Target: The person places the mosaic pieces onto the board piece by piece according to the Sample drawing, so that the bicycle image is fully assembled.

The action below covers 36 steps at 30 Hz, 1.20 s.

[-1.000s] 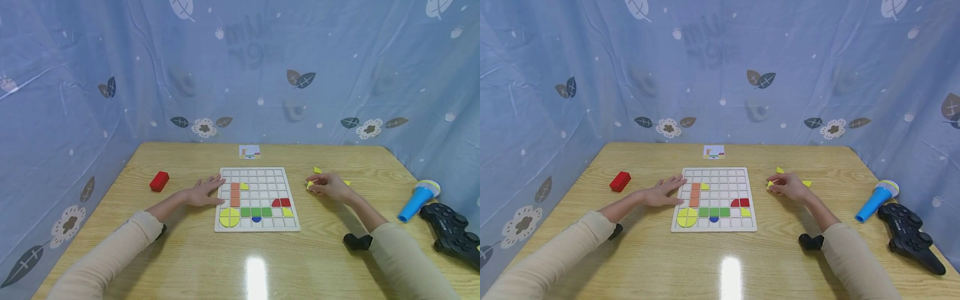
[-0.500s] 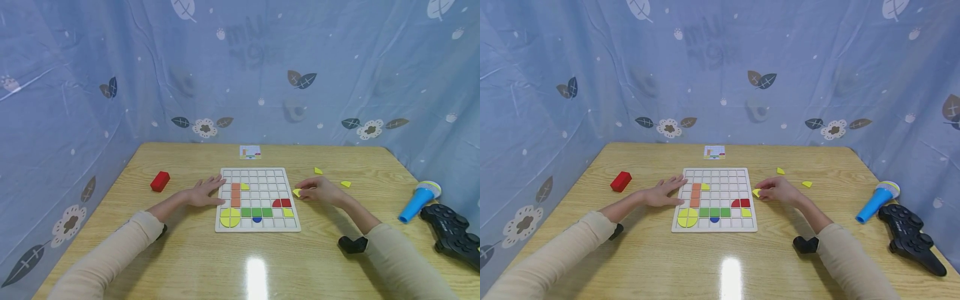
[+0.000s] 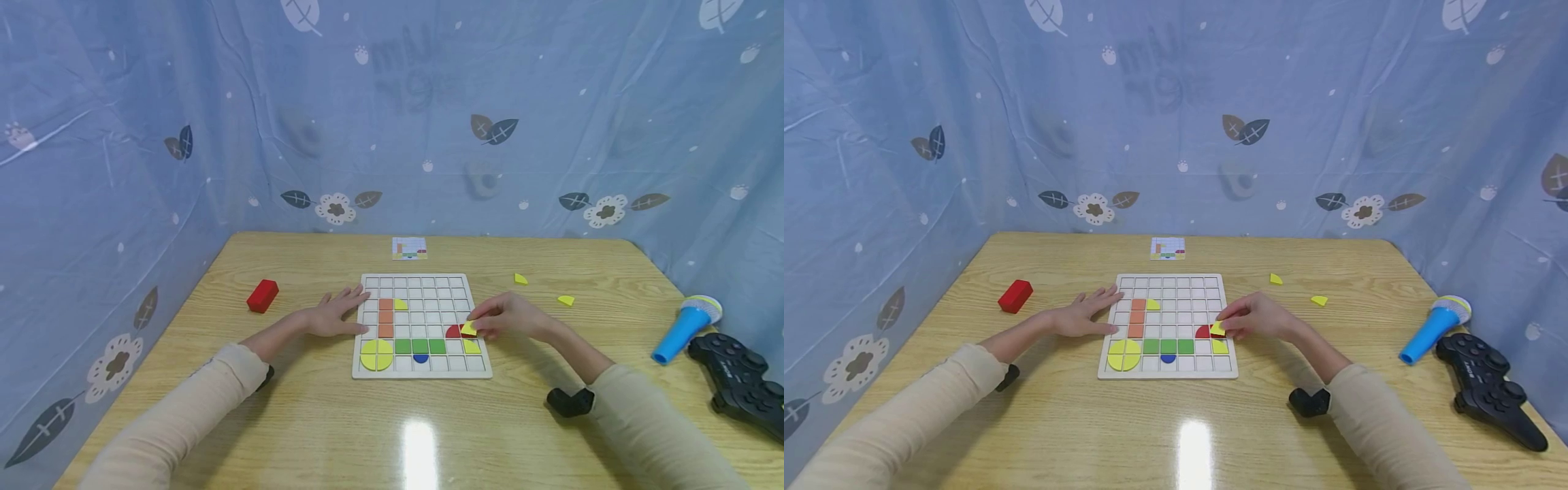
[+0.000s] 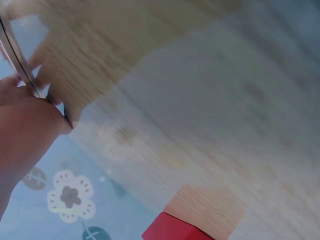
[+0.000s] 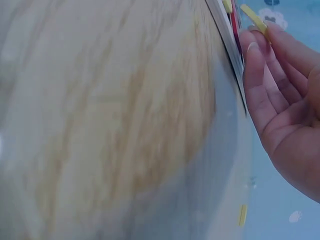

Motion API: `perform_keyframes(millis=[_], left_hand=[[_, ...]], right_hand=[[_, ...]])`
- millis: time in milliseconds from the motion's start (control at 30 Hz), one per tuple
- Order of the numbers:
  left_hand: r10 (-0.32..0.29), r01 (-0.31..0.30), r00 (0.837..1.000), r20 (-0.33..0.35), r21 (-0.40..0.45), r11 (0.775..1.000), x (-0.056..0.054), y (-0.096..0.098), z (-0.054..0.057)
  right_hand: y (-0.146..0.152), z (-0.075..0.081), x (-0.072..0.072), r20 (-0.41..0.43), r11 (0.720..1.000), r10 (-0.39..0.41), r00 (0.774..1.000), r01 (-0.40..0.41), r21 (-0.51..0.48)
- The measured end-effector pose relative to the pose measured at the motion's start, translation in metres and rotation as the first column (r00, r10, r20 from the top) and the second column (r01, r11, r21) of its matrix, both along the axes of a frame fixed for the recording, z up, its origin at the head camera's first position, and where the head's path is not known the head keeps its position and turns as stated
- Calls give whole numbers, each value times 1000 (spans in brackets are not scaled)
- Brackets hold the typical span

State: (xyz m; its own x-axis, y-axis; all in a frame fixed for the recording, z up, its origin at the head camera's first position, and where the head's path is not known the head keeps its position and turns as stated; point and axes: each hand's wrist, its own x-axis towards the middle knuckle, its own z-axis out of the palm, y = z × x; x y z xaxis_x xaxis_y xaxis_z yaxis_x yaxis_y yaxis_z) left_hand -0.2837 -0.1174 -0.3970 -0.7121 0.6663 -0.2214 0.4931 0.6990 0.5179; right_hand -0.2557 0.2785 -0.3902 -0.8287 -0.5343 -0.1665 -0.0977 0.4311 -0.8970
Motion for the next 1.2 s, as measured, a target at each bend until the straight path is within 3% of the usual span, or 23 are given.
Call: perform_keyframes(millis=[300,733,967,1200], left_hand=[[6,-6,1000,-10,-2,1000,0,1,-2],[4,-4,1000,4,5,1000,0,1,-1],[1,-1,1000,1,-2,1000,0,0,1],[0,0,1000,4,5,1000,1,1,3]], right_hand=[[-16,6,6,-45,993,104,994,-100,67],[-32,6,12,-194,977,170,966,-140,163],[-32,6,12,-135,988,108,985,-91,127],[-37,7,15,-67,979,191,979,-186,79]])
